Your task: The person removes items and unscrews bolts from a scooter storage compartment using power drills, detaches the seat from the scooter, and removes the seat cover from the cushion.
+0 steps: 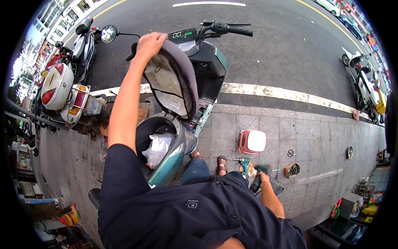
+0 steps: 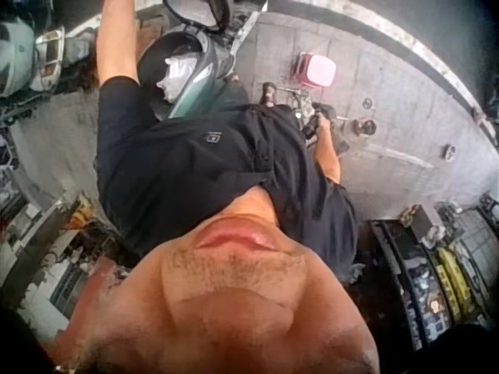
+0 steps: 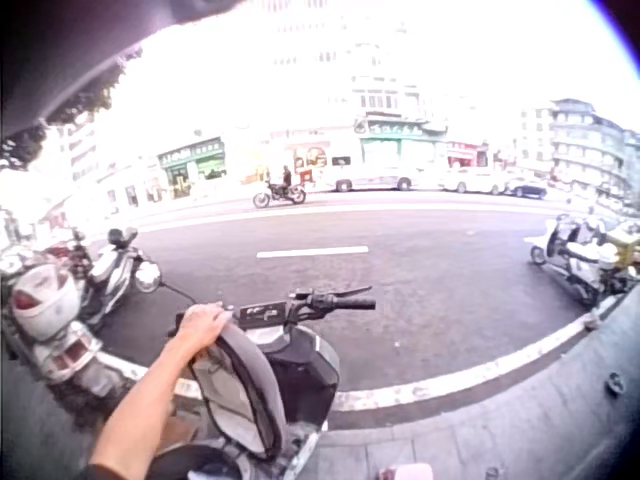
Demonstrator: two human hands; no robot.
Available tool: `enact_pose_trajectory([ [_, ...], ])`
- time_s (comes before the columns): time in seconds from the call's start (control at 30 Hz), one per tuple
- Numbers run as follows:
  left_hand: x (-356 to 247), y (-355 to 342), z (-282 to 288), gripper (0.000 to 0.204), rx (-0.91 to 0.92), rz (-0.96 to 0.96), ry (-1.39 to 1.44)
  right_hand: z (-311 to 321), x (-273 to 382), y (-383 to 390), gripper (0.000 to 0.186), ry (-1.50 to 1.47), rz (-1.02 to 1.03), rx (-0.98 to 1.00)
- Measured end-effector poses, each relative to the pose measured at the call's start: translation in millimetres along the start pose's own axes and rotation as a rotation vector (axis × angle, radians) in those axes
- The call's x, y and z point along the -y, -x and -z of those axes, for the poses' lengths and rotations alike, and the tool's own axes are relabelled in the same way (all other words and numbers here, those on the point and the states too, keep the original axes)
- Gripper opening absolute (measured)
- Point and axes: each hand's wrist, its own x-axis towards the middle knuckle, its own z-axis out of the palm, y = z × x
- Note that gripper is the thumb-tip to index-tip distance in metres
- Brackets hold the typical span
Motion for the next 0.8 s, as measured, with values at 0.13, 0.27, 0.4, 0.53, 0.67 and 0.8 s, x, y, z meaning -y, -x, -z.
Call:
enact_pose_trajectory([
  [0.13, 28, 90, 24, 0.029, -0.234, -0.156, 0.144, 123, -79, -22, 0.032, 0.091, -0.207, -0.234],
  [0.27, 57, 243, 75, 0.023, -0.346, 0.004, 0.298, 170, -111, -17, 0.037, 0.224, -0.333, -0.165],
  [0.4, 101, 417, 98, 0.025, -0.275, 0.571, 0.35, 152, -93, -25, 0.034, 0.48, -0.304, 0.014],
  [0.53, 130, 583, 74, 0.044, -0.097, 1.213, 0.2, 99, -38, -47, 0.032, 0.72, -0.131, 0.202],
  [0.67, 140, 663, 29, 0.066, -0.155, 1.444, 0.438, 32, 57, -83, 0.029, 0.872, 0.15, 0.302],
  [0.8, 119, 643, 19, 0.086, -0.548, 1.584, 1.057, -69, 157, -46, 0.028, 0.953, 0.341, 0.359],
])
